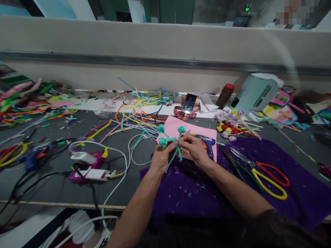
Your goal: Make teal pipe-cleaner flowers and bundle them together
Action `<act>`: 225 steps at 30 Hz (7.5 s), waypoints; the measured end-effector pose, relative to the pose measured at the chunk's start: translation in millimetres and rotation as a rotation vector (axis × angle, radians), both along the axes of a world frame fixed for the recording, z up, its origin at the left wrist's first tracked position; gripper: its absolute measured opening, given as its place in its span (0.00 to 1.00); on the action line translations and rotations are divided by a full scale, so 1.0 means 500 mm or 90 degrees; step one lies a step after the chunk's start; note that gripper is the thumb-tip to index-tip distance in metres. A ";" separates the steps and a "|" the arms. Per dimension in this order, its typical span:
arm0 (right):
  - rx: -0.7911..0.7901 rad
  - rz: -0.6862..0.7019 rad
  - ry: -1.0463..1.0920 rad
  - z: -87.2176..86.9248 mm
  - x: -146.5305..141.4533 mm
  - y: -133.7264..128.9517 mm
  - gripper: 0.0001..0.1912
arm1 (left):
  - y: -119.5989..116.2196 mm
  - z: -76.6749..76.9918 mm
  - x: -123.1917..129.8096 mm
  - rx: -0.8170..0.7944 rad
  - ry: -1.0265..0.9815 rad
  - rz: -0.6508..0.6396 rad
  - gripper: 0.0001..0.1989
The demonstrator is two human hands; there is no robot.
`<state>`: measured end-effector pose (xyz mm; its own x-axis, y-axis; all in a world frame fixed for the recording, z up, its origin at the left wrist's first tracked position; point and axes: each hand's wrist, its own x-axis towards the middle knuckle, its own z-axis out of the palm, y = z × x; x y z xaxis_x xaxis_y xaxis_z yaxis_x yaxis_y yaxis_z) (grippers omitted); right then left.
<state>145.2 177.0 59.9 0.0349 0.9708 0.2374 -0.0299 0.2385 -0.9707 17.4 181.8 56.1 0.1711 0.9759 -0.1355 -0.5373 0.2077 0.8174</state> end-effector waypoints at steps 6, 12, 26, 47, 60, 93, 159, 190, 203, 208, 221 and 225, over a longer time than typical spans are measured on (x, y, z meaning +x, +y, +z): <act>-0.102 0.073 0.029 0.016 0.000 -0.007 0.08 | 0.003 -0.001 0.000 -0.015 -0.020 0.013 0.08; -0.112 0.084 0.023 0.013 0.006 -0.003 0.10 | -0.001 0.004 0.002 -0.020 0.005 0.031 0.11; -0.041 0.048 0.020 0.005 0.001 -0.005 0.12 | -0.003 0.008 0.001 -0.032 0.083 0.036 0.14; -0.147 0.069 0.120 0.012 0.008 -0.005 0.11 | -0.006 -0.002 0.000 0.001 0.060 0.017 0.10; -0.177 0.058 0.255 -0.011 0.006 0.010 0.10 | -0.012 0.001 0.005 -0.027 0.019 0.038 0.12; -0.107 -0.017 0.224 -0.010 -0.016 -0.009 0.09 | -0.014 0.011 0.003 -0.022 0.064 -0.020 0.12; -0.016 0.004 -0.014 -0.002 -0.004 -0.020 0.12 | -0.006 0.005 -0.018 0.066 0.080 -0.037 0.11; -0.111 0.291 0.041 0.070 0.079 -0.029 0.07 | -0.027 0.011 -0.004 0.202 0.140 -0.071 0.11; -0.166 0.640 -0.323 0.044 0.175 -0.047 0.03 | -0.037 -0.013 0.022 -0.053 0.183 -0.629 0.18; -0.139 0.663 -0.420 0.048 0.165 -0.032 0.03 | -0.036 -0.015 0.027 -0.050 0.224 -0.633 0.11; -0.164 0.605 -0.439 0.100 0.144 -0.023 0.03 | -0.032 -0.019 0.026 -0.057 0.239 -0.523 0.11; -0.123 0.603 -0.423 0.098 0.145 -0.019 0.02 | -0.037 -0.016 0.031 -0.086 0.226 -0.520 0.10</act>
